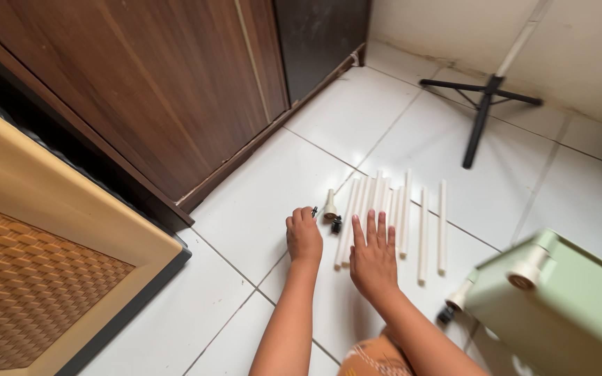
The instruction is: The person assembles a light green plastic storage box by inserting white plastic rods into the corners and attaching black caster wheels. The person works on the floor, handling the box and parts one at a time.
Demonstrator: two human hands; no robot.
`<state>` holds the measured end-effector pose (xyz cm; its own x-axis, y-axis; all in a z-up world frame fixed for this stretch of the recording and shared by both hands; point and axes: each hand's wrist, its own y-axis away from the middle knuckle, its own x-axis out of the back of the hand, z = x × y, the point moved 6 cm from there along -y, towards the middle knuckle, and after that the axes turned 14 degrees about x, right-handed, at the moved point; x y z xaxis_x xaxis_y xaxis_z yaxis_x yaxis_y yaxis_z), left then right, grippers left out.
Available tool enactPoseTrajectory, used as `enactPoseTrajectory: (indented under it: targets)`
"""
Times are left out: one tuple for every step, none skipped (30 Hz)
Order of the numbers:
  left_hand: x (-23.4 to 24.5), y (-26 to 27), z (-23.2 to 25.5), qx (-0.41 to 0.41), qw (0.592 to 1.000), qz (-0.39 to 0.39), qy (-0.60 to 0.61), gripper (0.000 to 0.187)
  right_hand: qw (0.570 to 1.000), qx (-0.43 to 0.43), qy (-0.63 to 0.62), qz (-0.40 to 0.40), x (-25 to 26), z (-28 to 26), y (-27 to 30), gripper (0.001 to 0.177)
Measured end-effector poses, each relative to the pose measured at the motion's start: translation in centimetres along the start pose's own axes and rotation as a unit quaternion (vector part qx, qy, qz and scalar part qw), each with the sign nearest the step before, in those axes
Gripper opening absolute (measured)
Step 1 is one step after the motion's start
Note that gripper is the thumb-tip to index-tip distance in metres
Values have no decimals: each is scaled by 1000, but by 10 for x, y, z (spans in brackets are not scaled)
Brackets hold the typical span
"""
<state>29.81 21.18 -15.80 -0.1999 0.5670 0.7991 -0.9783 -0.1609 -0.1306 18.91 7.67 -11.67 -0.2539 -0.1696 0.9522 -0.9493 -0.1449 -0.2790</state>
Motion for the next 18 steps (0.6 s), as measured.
enactPoseTrajectory:
  targets:
    - [9, 9, 13, -13, 999, 4, 30, 27, 1000, 0, 2, 7, 12, -1, 2, 71]
    - [18, 21, 28, -26, 998, 9, 60, 29, 1000, -1, 4, 14, 25, -2, 5, 71]
    - [27, 32, 45, -40, 995, 13, 91, 30, 1000, -1, 8, 21, 39, -2, 8, 71]
    - [34, 44, 60, -42, 991, -6, 126, 30, 999, -1, 5, 41, 56, -1, 14, 71]
    - [41, 55, 76, -45, 986, -24, 160, 30, 998, 0, 3, 61, 73, 0, 19, 71]
    - [48, 67, 91, -48, 979, -43, 194, 30, 997, 2, 1, 82, 91, 1, 26, 70]
    - [57, 79, 107, -62, 972, -42, 224, 30, 995, 7, 9, 99, 109, 4, 34, 70]
    - [65, 92, 122, -77, 963, -41, 253, 30, 993, 13, 18, 116, 127, 9, 44, 70]
    - [72, 104, 138, -92, 954, -39, 282, 30, 991, 19, 26, 134, 145, 16, 55, 70]
    - [75, 118, 153, -102, 950, -44, 292, 29, 988, 18, 39, 150, 161, 25, 66, 69]
    - [76, 133, 167, -111, 946, -50, 302, 29, 985, 18, 52, 166, 176, 35, 79, 69]
    - [76, 147, 181, -120, 941, -55, 312, 29, 981, 17, 65, 182, 189, 46, 93, 68]
    - [75, 161, 193, -128, 936, -59, 324, 28, 979, 13, 58, 195, 201, 59, 107, 65]
    - [74, 176, 204, -135, 930, -62, 336, 27, 977, 9, 51, 209, 212, 75, 121, 63]
    - [73, 189, 212, -142, 925, -63, 348, 27, 974, 8, 43, 223, 221, 89, 132, 61]
    - [67, 202, 218, -119, 922, -88, 359, 27, 981, -33, 57, 185, 224, 106, 141, 57]
    - [60, 217, 220, -94, 918, -113, 368, 28, 984, -72, 69, 146, 223, 122, 152, 54]
    - [52, 230, 221, -69, 914, -137, 377, 29, 985, -111, 81, 106, 220, 137, 163, 50]
